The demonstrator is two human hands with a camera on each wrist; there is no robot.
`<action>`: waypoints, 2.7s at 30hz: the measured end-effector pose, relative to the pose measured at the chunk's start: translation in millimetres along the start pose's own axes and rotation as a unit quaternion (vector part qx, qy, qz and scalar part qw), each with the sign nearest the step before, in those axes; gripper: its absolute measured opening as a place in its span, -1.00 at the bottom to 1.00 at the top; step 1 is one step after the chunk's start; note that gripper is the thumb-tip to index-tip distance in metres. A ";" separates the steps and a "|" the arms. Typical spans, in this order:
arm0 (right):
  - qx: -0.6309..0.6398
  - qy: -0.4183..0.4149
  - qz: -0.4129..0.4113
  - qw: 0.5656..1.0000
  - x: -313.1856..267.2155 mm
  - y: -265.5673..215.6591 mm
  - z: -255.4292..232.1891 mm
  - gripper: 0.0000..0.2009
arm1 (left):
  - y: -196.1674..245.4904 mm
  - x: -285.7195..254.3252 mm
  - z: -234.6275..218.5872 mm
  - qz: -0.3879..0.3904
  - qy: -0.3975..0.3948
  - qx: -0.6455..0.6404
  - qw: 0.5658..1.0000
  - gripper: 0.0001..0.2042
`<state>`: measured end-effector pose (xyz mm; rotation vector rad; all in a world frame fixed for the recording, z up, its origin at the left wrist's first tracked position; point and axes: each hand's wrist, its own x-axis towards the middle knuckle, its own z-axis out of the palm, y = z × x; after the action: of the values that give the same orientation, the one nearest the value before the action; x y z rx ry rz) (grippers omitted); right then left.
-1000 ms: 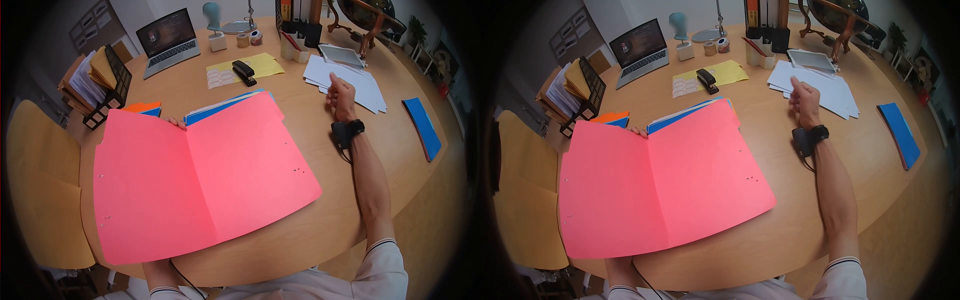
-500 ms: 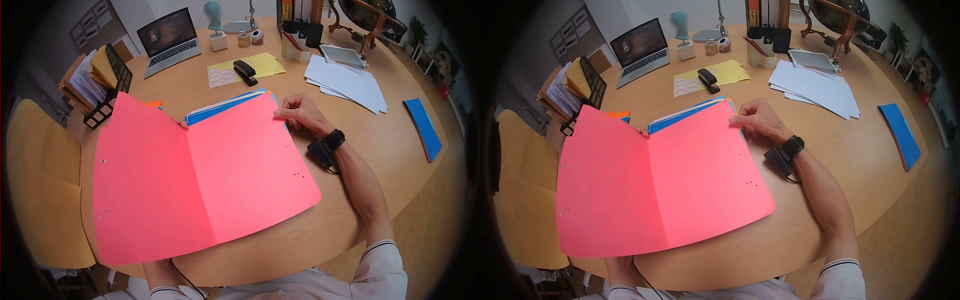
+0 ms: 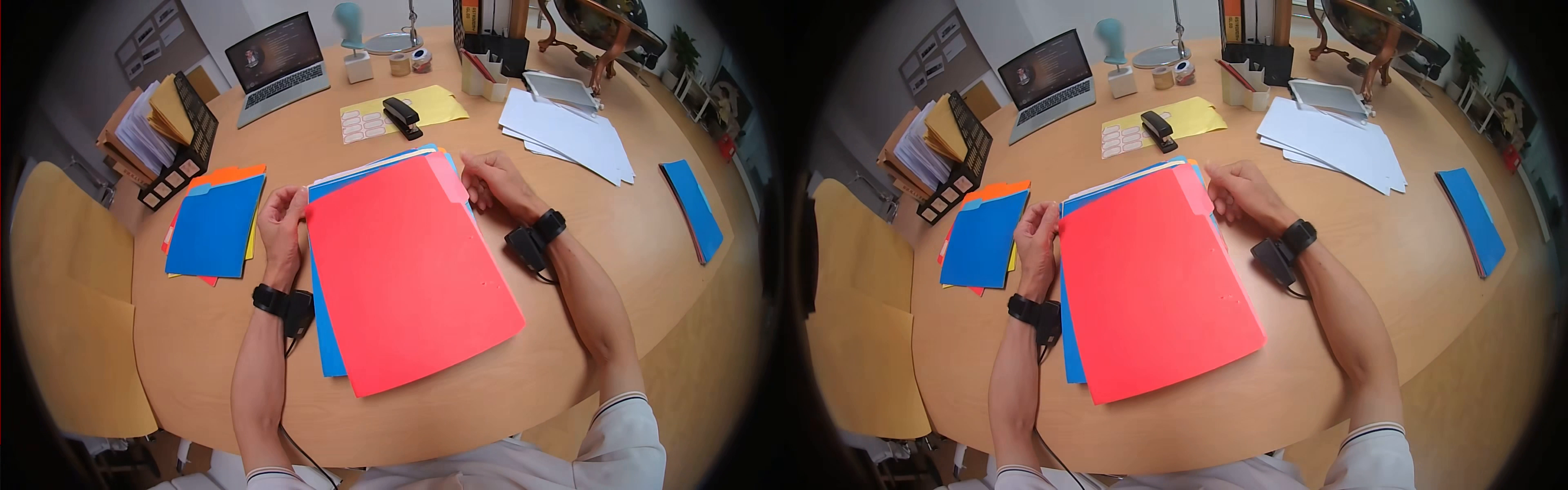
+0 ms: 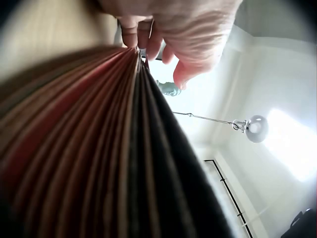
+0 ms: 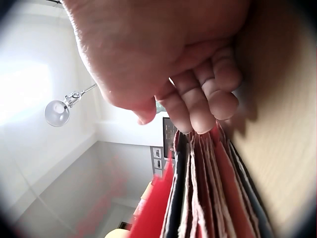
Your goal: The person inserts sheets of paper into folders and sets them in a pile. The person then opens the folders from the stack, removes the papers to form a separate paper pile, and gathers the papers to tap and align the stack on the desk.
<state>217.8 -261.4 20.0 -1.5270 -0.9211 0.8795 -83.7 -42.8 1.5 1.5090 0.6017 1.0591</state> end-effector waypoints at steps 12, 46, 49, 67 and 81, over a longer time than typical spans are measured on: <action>-0.038 -0.032 -0.037 0.998 4.6 3.9 -3.0 -0.59 | -4.9 1.1 -1.0 -0.040 0.013 -0.018 0.999 -0.79; -0.279 -0.021 -0.087 0.956 -5.6 -27.6 10.0 -0.25 | 0.3 -2.5 4.1 -0.024 -0.048 0.067 0.996 -0.69; -0.303 -0.021 -0.076 0.950 -5.0 -27.3 10.6 -0.25 | 0.8 -2.3 5.3 -0.016 -0.046 0.061 0.997 -0.68; -0.014 0.000 0.013 1.000 -7.2 -35.5 -10.1 -0.75 | 2.9 -1.4 2.7 -0.035 -0.038 0.016 0.999 -0.62; 0.211 -0.030 -0.011 0.977 5.5 -8.7 -1.1 -0.84 | 8.9 -2.1 0.5 -0.033 -0.131 0.052 0.989 -0.76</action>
<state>220.3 -256.0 28.4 -1.1275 -0.7338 1.0362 -85.8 -46.8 9.4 1.6751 0.5235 0.7718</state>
